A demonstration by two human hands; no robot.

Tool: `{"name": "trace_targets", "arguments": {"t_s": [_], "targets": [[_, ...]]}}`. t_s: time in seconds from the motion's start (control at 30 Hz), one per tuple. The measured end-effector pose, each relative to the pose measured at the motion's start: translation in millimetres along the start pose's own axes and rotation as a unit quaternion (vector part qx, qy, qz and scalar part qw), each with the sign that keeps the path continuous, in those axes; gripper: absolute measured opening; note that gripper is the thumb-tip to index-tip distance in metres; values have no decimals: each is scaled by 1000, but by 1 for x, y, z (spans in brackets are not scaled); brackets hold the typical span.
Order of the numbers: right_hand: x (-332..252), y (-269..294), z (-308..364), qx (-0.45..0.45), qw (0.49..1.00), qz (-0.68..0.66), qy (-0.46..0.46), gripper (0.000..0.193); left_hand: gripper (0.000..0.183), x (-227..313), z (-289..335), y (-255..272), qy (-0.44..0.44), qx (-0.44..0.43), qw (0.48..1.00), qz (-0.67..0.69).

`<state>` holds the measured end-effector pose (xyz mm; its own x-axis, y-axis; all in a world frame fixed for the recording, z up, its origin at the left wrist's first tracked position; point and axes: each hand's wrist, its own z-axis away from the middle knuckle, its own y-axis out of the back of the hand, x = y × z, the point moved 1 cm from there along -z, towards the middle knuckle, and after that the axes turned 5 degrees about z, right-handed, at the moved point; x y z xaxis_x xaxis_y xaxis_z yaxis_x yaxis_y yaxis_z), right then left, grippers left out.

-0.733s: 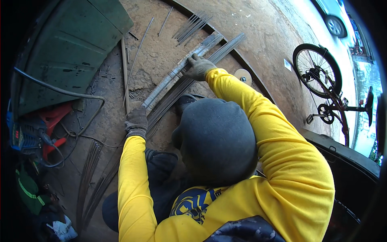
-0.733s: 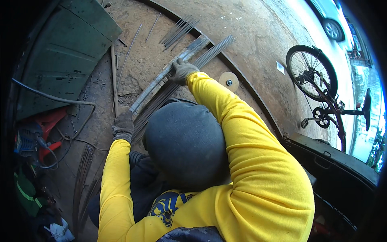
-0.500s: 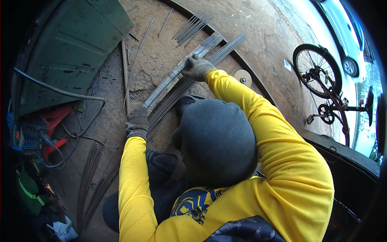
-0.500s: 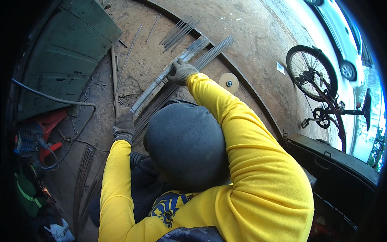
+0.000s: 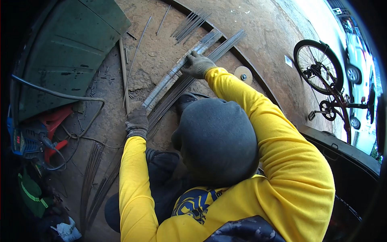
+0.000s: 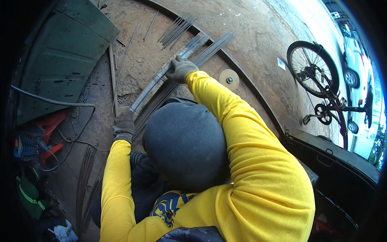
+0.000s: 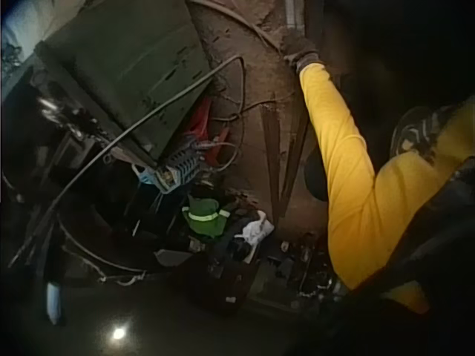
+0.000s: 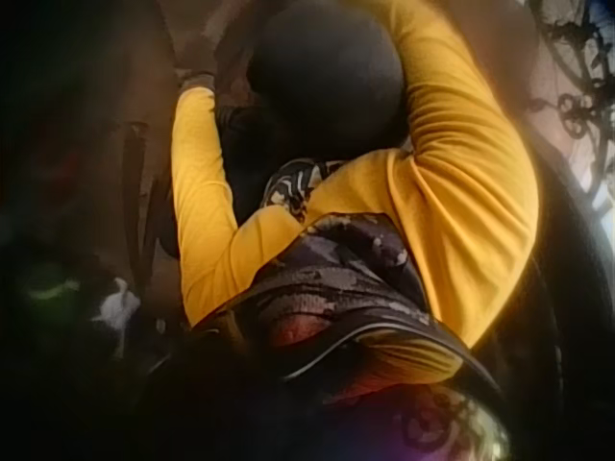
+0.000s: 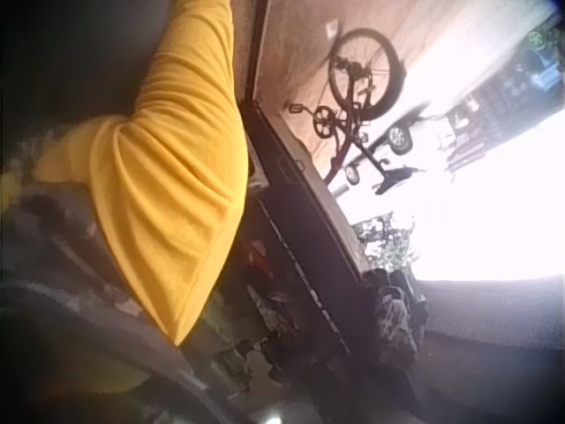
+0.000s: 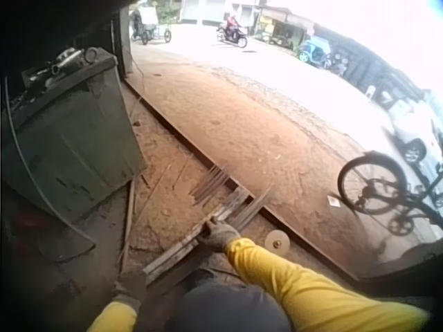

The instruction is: The person uses an angle grinder to cut through a bundle of thin metal rods while holding them by hand against an iron support on the floor.

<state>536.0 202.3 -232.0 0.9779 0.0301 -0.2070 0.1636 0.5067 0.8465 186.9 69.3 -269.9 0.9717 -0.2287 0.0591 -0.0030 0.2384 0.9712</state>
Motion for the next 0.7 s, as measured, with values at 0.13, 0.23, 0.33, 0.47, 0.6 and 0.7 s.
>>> {"name": "trace_targets", "arguments": {"t_s": [0.13,0.23,0.33,0.47,0.6,0.7], "targets": [[3,1,0,4,1000,-12,-8,96,22,3,-8,-1,-6,-6,1000,7],[3,2,1,16,1000,-1,-7,92,22,14,-19,-2,-4,-14,1000,3],[5,3,2,-11,1000,-2,11,89,23,21,-24,4,3,-2,1000,21],[6,2,4,9,1000,10,8,87,24,22,-23,5,14,-5,1000,2],[3,5,7,7,1000,19,3,87,25,24,-25,9,21,-30,999,2],[3,5,7,0,1000,9,4,88,25,29,-26,13,42,-41,998,5]]}}
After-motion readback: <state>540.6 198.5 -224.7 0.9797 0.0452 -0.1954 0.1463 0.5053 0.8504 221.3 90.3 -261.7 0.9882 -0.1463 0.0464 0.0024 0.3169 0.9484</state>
